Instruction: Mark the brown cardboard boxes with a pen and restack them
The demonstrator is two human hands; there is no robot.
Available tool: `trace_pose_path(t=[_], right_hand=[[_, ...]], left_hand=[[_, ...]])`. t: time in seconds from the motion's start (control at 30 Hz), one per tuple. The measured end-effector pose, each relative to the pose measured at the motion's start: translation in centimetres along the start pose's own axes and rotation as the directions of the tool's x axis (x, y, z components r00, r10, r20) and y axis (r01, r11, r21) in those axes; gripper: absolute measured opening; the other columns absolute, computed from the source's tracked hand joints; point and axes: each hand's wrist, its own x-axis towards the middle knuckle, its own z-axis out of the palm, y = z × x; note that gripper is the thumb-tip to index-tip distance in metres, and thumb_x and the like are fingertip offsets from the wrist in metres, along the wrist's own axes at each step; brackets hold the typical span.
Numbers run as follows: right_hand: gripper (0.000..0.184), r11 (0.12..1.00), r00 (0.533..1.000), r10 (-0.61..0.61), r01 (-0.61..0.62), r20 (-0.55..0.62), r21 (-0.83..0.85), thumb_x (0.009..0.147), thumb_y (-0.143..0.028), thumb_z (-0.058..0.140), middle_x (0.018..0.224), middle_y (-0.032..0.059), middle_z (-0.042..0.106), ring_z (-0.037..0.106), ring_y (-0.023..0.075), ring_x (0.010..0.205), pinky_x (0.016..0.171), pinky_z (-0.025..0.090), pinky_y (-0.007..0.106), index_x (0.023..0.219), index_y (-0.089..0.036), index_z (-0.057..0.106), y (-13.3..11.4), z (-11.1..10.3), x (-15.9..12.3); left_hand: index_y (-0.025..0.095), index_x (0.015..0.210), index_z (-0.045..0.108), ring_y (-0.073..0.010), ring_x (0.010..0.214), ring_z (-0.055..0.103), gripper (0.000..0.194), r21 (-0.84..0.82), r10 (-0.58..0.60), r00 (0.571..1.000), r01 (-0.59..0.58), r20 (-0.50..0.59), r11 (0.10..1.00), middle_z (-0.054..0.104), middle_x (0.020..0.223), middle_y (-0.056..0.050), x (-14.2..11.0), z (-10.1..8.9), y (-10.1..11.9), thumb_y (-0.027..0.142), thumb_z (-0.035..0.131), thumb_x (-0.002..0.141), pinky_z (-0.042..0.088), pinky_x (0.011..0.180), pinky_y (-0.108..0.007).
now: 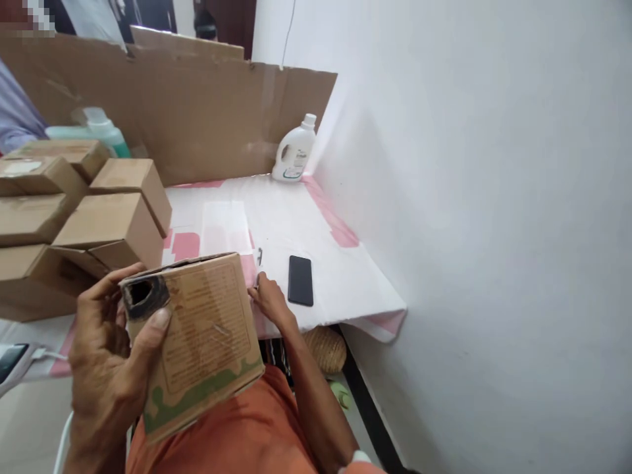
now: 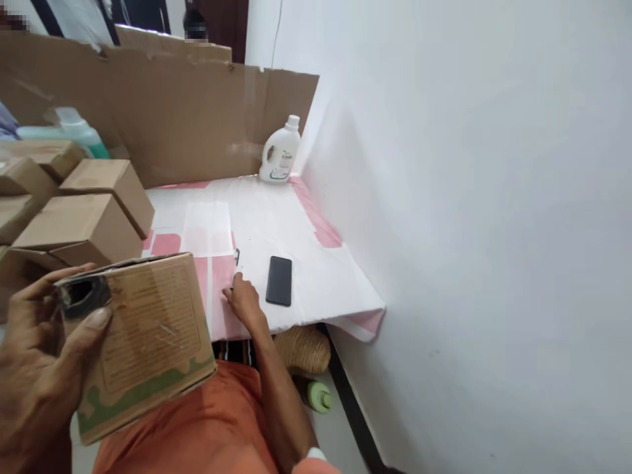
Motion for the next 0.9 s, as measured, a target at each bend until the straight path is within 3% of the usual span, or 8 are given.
trace_pose_path(t=[0.2, 0.33, 0.43, 0.53, 0.63, 0.77, 0.83, 0.9], right_hand=[[0.007, 0.989, 0.994, 0.105, -0.104, 0.002, -0.107, 0.095, -0.021, 0.066, 0.100, 0.0147, 0.078, 0.075, 0.0344, 0.098, 0.082, 0.050, 0.038, 0.101, -0.019, 0.062, -1.1, 1.2, -0.1], [0.027, 0.977, 0.987, 0.160, -0.160, -0.010, -0.141, 0.099, -0.038, 0.069, 0.112, 0.0170, 0.079, 0.075, 0.0355, 0.107, 0.089, 0.052, 0.040, 0.115, -0.015, 0.066, -0.4, 0.2, -0.3], [0.037, 0.950, 0.959, 0.254, -0.271, -0.122, -0.153, 0.102, -0.042, 0.067, 0.133, 0.0211, 0.072, 0.068, 0.0372, 0.125, 0.098, 0.053, 0.044, 0.128, -0.016, 0.063, 1.5, -1.6, -0.6], [0.047, 0.895, 0.887, 0.380, -0.424, -0.262, -0.136, 0.100, -0.036, 0.067, 0.153, 0.0296, 0.055, 0.051, 0.0431, 0.146, 0.111, 0.047, 0.053, 0.140, -0.012, 0.057, 4.3, -3.7, -0.9], [0.059, 0.865, 0.845, 0.460, -0.496, -0.273, -0.077, 0.090, -0.040, 0.080, 0.148, 0.0334, 0.057, 0.051, 0.0483, 0.145, 0.113, 0.047, 0.058, 0.135, -0.007, 0.060, 6.6, -5.1, -0.7], [0.067, 0.874, 0.844, 0.483, -0.482, -0.233, 0.065, 0.078, -0.038, 0.088, 0.143, 0.0335, 0.063, 0.061, 0.0470, 0.137, 0.109, 0.052, 0.052, 0.130, -0.005, 0.063, 8.0, -5.4, 0.6], [0.064, 0.869, 0.842, 0.493, -0.466, -0.218, 0.165, 0.073, -0.035, 0.090, 0.137, 0.0319, 0.068, 0.065, 0.0461, 0.131, 0.105, 0.054, 0.050, 0.125, -0.007, 0.066, 8.3, -5.1, 1.1], [0.049, 0.862, 0.857, 0.480, -0.421, -0.189, 0.281, 0.072, -0.031, 0.087, 0.124, 0.0249, 0.077, 0.071, 0.0423, 0.122, 0.101, 0.058, 0.048, 0.113, -0.012, 0.070, 8.4, -4.5, 1.3]], left_hand=[[0.036, 0.144, 0.068, -0.0229, 0.117, 0.074, 0.067, 0.063, 0.022, 1.000, -0.020, -0.023, 0.998, 0.076, 0.132, 0.000, -0.1, 0.6, 0.6, 0.043, 0.086, 0.080, 0.062, 0.099, -0.032], [0.037, 0.143, 0.068, -0.0231, 0.115, 0.073, 0.065, 0.051, 0.019, 1.000, -0.019, -0.001, 0.998, 0.076, 0.131, 0.000, -0.3, 1.0, 1.0, 0.045, 0.085, 0.081, 0.062, 0.101, -0.035], [0.037, 0.143, 0.068, -0.0241, 0.116, 0.073, 0.066, 0.051, 0.003, 1.000, -0.002, -0.018, 0.999, 0.075, 0.132, 0.000, -0.3, 1.0, 1.1, 0.046, 0.085, 0.080, 0.062, 0.103, -0.037], [0.036, 0.142, 0.069, -0.0246, 0.117, 0.072, 0.066, 0.058, 0.017, 0.999, -0.015, -0.029, 0.998, 0.075, 0.131, -0.001, -0.3, 0.9, 1.1, 0.046, 0.085, 0.079, 0.062, 0.103, -0.037], [0.035, 0.142, 0.069, -0.0249, 0.119, 0.072, 0.066, 0.022, 0.014, 1.000, -0.014, -0.008, 1.000, 0.074, 0.133, -0.001, -0.3, 1.0, 1.0, 0.044, 0.086, 0.079, 0.061, 0.107, -0.038], [0.035, 0.141, 0.069, -0.0245, 0.120, 0.073, 0.063, 0.001, 0.025, 1.000, -0.025, 0.018, 1.000, 0.074, 0.136, -0.002, -0.4, 1.1, 0.8, 0.042, 0.085, 0.080, 0.062, 0.106, -0.037], [0.034, 0.141, 0.068, -0.0238, 0.121, 0.072, 0.063, -0.003, 0.032, 0.999, -0.032, 0.026, 0.999, 0.073, 0.138, -0.002, -0.4, 1.1, 0.7, 0.041, 0.085, 0.081, 0.061, 0.106, -0.035], [0.033, 0.142, 0.067, -0.0241, 0.122, 0.072, 0.064, -0.013, 0.036, 0.999, -0.036, 0.029, 0.999, 0.072, 0.139, -0.002, -0.4, 1.0, 0.6, 0.042, 0.085, 0.081, 0.060, 0.106, -0.035]])
